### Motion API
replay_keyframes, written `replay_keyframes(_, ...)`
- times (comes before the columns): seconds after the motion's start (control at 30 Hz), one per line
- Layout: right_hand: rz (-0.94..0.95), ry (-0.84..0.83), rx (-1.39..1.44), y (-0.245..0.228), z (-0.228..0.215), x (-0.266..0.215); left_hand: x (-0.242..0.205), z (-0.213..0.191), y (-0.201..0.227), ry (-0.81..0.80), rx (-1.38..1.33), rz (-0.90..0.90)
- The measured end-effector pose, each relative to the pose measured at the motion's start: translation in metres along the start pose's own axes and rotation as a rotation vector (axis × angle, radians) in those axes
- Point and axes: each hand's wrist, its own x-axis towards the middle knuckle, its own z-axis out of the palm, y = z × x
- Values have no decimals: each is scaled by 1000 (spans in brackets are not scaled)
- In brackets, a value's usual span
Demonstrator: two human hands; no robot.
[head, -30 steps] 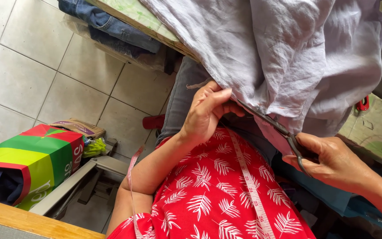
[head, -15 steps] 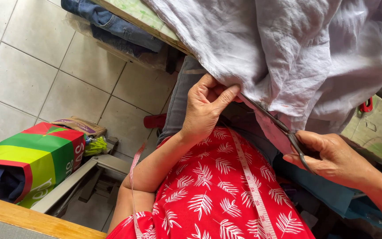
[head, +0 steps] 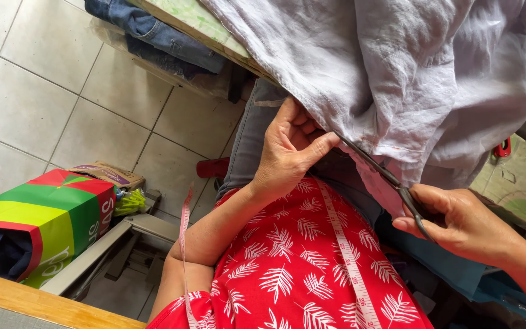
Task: Trimming excess fabric from a garment using scissors at a sewing workstation
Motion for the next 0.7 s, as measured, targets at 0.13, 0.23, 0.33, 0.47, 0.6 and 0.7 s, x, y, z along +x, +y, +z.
replay_keyframes(0.13, 5, -4, 1, -4, 1, -2, -4, 11, 5, 179, 32, -8)
replay_keyframes(0.23, 47, -26, 70, -3, 4, -1, -6, 18, 17, 173, 65, 82)
replay_keyframes(0.33, 77, -9, 168, -11, 7, -2, -4, 13, 14, 28, 193, 224)
replay_keyframes(0.47, 77, 20, 188, -10, 7, -6, -1, 22, 30, 76, 471, 88)
replay_keyframes(0.6, 40, 50, 207, -11, 7, -7, 3, 29, 30, 43, 262, 52)
replay_keyframes(0.7, 48, 72, 138, -15, 8, -5, 1, 27, 31, 26, 254, 28)
